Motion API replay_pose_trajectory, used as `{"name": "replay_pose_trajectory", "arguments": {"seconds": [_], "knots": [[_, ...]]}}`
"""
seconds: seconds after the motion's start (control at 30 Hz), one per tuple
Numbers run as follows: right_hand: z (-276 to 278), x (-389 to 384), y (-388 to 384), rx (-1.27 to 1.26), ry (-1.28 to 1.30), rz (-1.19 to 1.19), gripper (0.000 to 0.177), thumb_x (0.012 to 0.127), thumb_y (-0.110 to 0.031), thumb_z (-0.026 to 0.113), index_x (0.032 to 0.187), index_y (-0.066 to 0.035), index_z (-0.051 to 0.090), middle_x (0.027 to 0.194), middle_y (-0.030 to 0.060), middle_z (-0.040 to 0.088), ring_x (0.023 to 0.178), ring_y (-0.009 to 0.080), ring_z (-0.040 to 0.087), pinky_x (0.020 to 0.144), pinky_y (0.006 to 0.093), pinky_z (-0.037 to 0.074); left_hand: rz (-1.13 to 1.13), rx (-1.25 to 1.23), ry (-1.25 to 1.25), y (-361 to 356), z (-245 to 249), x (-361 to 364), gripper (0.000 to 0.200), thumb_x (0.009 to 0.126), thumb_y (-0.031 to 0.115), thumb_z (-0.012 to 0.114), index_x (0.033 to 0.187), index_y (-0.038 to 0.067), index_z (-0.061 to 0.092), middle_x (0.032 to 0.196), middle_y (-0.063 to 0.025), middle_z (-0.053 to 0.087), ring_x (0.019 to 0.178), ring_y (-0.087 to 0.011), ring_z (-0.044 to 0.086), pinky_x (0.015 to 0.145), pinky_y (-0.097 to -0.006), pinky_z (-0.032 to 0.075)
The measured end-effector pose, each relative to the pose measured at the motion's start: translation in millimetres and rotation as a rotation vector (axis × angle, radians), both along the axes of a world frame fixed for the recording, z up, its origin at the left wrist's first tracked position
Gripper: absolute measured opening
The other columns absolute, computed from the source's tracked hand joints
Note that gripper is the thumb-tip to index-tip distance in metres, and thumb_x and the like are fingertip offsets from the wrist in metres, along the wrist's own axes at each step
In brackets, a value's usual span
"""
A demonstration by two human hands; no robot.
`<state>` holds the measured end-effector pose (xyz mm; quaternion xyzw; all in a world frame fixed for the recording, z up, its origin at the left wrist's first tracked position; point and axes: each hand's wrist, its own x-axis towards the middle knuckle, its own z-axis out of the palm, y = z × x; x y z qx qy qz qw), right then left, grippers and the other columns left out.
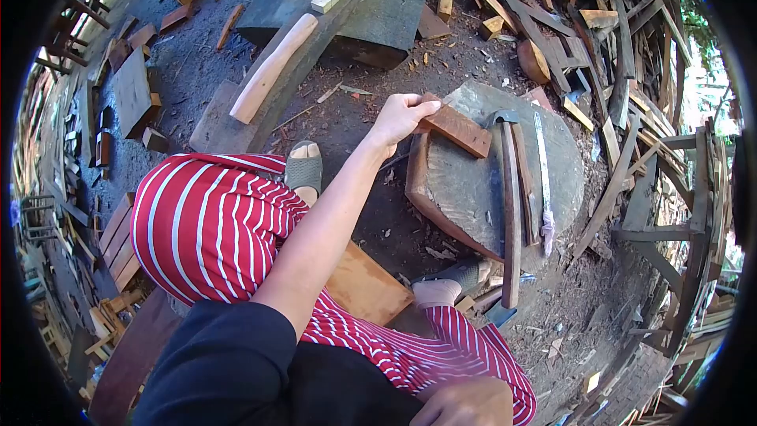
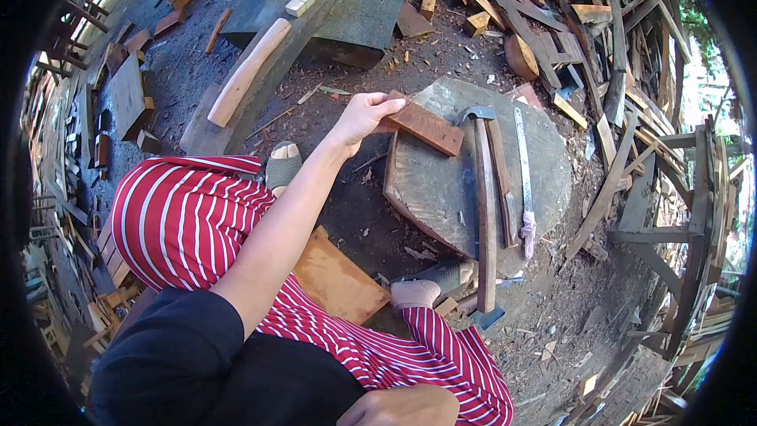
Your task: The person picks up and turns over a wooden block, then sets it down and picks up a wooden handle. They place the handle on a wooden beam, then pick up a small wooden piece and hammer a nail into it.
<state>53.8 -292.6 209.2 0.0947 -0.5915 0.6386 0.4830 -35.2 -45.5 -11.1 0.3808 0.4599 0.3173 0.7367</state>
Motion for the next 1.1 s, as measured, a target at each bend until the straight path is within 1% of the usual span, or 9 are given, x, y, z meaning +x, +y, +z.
{"name": "replay_pose_trajectory", "arguments": {"seconds": [0.07,0.17,0.33,0.6,0.7,0.83,0.87,1.03,1.1], "knots": [[1,1,0,0.009,-0.002,0.004,0.035,0.093,-0.017,0.056,0.06,-0.013,0.047,0.061,0.004,0.043,0.047,0.0232,0.047,0.042,0.0364,0.036,0.047,0.094,0.029,0,3,3,0.024,0.093,0.021,0.067,0.108,0.002,0.069,0.099,-0.0048,0.071,0.087,-0.0124,0.066,0.077,-0.03,0.054],[3,2,0,0.021,0.009,-0.009,0.035,0.093,-0.016,0.056,0.06,-0.013,0.047,0.062,0.0039,0.045,0.049,0.0229,0.049,0.043,0.0354,0.038,0.171,0.066,-0.055,-5,-4,11,0.027,0.093,0.022,0.068,0.113,0.003,0.067,0.1,-0.0035,0.07,0.091,-0.0125,0.067,0.083,-0.0316,0.055],[6,3,9,0.017,0.115,-0.04,0.033,0.093,-0.017,0.056,0.061,-0.013,0.05,0.063,0.0037,0.047,0.052,0.0228,0.053,0.045,0.0342,0.043,0.263,0.062,-0.074,-11,-16,17,0.029,0.093,0.018,0.068,0.116,0.0,0.065,0.103,-0.006,0.07,0.092,-0.0138,0.067,0.082,-0.0314,0.056],[0,1,-4,0.035,0.023,0.049,0.028,0.094,-0.022,0.058,0.07,-0.009,0.061,0.066,0.0085,0.056,0.055,0.0286,0.057,0.052,0.0415,0.051,0.39,0.104,-0.156,-16,-23,24,0.029,0.095,0.017,0.066,0.119,0.001,0.064,0.105,-0.0051,0.07,0.09,-0.0137,0.067,0.078,-0.0293,0.056],[0,0,-6,-0.012,0.015,0.068,0.029,0.095,-0.022,0.058,0.069,-0.009,0.059,0.065,0.0083,0.055,0.054,0.0282,0.055,0.05,0.0406,0.048,0.537,0.037,-0.162,-12,-18,19,0.027,0.094,0.011,0.065,0.118,-0.001,0.065,0.103,-0.0036,0.07,0.087,-0.0102,0.065,0.077,-0.0257,0.052],[-1,1,2,-0.081,0.02,0.089,0.029,0.095,-0.021,0.059,0.068,-0.01,0.057,0.065,0.0069,0.052,0.052,0.0273,0.052,0.046,0.0387,0.043,0.572,0.016,-0.191,1,-24,1,0.024,0.093,0.015,0.067,0.115,0.005,0.066,0.101,-0.0014,0.069,0.083,-0.0097,0.065,0.068,-0.0272,0.054],[1,0,6,-0.059,0.071,0.027,0.03,0.095,-0.021,0.059,0.067,-0.01,0.056,0.066,0.0068,0.051,0.051,0.027,0.05,0.045,0.0379,0.04,0.591,0.027,-0.189,3,-29,-2,0.026,0.091,0.019,0.071,0.114,0.006,0.066,0.1,-0.0018,0.068,0.081,-0.0104,0.065,0.066,-0.0269,0.053],[-1,-6,8,-0.052,0.117,-0.027,0.031,0.095,-0.022,0.06,0.067,-0.009,0.055,0.067,0.0084,0.047,0.05,0.0277,0.049,0.043,0.0381,0.037,0.545,-0.085,-0.201,0,-30,-1,0.029,0.088,0.025,0.075,0.108,0.006,0.067,0.096,-0.0018,0.068,0.077,-0.0094,0.063,0.066,-0.0266,0.052],[-8,-8,-1,-0.064,0.097,0.095,0.032,0.094,-0.022,0.062,0.067,-0.007,0.054,0.065,0.0102,0.047,0.05,0.0291,0.049,0.044,0.0401,0.037,0.444,-0.083,-0.167,-7,-29,8,0.025,0.089,0.025,0.074,0.103,0.005,0.069,0.092,-0.0008,0.068,0.078,-0.009,0.062,0.068,-0.0261,0.049]]}}
